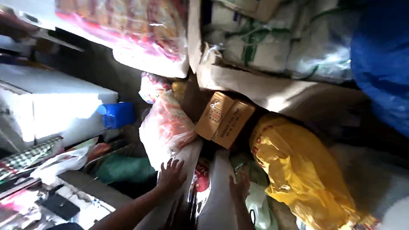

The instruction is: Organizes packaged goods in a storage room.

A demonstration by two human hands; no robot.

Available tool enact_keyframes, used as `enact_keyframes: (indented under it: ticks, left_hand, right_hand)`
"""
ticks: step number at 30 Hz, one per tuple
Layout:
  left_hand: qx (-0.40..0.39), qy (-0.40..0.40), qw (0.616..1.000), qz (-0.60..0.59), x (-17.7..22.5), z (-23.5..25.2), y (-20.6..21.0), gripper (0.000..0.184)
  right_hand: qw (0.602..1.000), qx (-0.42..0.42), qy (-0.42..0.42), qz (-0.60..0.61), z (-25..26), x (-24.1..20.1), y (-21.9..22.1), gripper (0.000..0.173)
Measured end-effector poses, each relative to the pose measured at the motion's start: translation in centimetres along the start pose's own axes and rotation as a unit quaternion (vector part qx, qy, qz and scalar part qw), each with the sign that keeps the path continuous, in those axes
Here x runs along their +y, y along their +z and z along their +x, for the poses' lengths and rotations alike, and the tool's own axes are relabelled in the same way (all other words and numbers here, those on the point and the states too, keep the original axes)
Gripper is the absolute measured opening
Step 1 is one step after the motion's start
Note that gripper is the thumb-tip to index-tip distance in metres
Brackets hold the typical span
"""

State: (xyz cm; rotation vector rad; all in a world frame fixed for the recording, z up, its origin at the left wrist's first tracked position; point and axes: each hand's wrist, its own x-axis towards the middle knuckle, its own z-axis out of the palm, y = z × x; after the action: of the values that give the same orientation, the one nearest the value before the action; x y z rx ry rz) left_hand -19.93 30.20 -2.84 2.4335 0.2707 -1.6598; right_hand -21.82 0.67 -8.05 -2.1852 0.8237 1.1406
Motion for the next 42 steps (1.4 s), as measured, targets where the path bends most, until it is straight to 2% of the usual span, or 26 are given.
enact_keyframes:
  ticks: [2, 4, 6, 11, 15, 22, 25, 31, 38, 42]
  left_hand:
    - [-0.021, 0.008, 1.000, 0.011, -0.2, 1.3, 0.9, 0.065]
    - [-0.053, -0.001, 0.998, 0.025, -0.1, 3.8, 1.1, 0.068]
    - [-0.043, -0.017, 0.999, 0.022, -0.3, 5.6, 1.1, 0.072]
    - [0.017, -0.049, 0.999, 0.009, -2.5, 6.9, 2.4, 0.077]
    - [0.039, -0.044, 0.998, 0.022, -4.0, 7.1, 3.3, 0.073]
    - [-0.002, -0.031, 0.999, 0.027, -4.6, 7.2, 3.7, 0.072]
    - [0.004, -0.029, 1.000, 0.010, -4.5, 7.0, 3.3, 0.071]
    - [0.003, -0.031, 0.999, -0.024, -4.4, 6.4, 3.4, 0.067]
    - [-0.016, -0.058, 0.997, -0.053, -3.5, 6.6, 3.1, 0.067]
    - [-0.017, -0.067, 0.995, -0.069, -2.8, 6.8, 3.3, 0.069]
  right_hand:
    - [0.987, -0.104, 0.076, -0.092, -0.9, 1.0, 1.1, 0.059]
    - [0.976, -0.146, 0.114, -0.119, -1.1, 1.6, 2.1, 0.068]
    - [0.976, -0.138, 0.107, -0.129, -0.5, 1.4, 2.9, 0.068]
    - [0.978, -0.072, 0.031, -0.193, -0.7, 0.1, 4.9, 0.052]
    - [0.978, -0.062, 0.036, -0.196, -0.9, -0.8, 6.1, 0.054]
    - [0.974, -0.071, -0.014, -0.216, -1.1, -3.1, 8.1, 0.054]
    - [0.969, -0.076, -0.020, -0.233, -1.2, -4.0, 8.2, 0.053]
    - [0.967, -0.054, -0.028, -0.246, -0.9, -2.9, 7.7, 0.048]
    - [0.948, -0.084, -0.009, -0.307, 0.3, -3.8, 6.4, 0.049]
    - [0.945, -0.069, -0.015, -0.320, 1.0, -3.1, 6.0, 0.049]
